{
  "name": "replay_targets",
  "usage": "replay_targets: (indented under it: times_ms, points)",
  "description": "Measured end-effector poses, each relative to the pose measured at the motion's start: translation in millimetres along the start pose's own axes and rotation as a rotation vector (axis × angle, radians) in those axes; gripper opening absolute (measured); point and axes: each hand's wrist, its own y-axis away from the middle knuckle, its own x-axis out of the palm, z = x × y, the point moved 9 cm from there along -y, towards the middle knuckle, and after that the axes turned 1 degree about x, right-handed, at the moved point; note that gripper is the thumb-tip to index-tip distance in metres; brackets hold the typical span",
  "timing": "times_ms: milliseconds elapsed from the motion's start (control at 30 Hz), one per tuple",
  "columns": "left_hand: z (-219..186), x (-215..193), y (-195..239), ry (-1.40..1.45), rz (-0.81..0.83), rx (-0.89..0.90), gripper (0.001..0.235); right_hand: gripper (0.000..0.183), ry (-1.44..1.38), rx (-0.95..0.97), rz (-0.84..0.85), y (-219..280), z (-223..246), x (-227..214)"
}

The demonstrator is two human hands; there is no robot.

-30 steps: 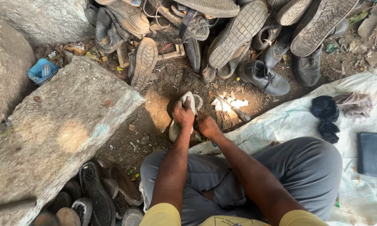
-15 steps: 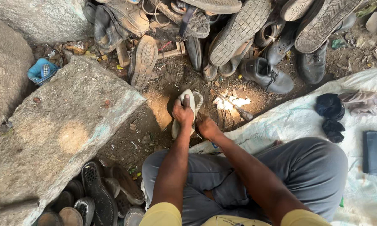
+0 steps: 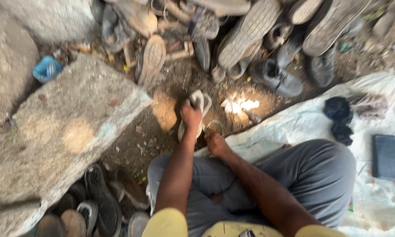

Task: The person sits on the ground and uses a knife to scrape and clean the soles of several shoes. They handle multiple pairs of footwear, including sandals and sneakers, picking them up from a pile, scraping the soles, and placing them aside.

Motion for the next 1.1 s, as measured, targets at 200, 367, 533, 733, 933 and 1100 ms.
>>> replay_targets:
  times_ms: [200,367,533,733,933,1100]
  points:
    - [1,-3,15,-0.299,0.643,-0.117,0.047,0.031,0.172,0.108,0.131,-25,-8,-7]
    - [16,4,5,-0.339,0.437,-0.252,0.057,0.037,0.102,0.216,0.144,-20,34,-40]
    - [13,5,15,-0.389,0.266,-0.169,0.052,0.039,0.180,0.228,0.169,-34,41,-67]
    - [8,-5,12,-0.333,0.167,-0.078,0.048,0.041,0.365,-0.196,0.259,-87,10,-25]
    - [14,-9,15,-0.297,0.071,-0.099,0.047,0.033,0.613,-0.148,0.440,-48,-43,6]
    - [39,0,19,-0.071,0.207,-0.297,0.048,0.041,0.146,0.126,0.289,-9,-4,-29]
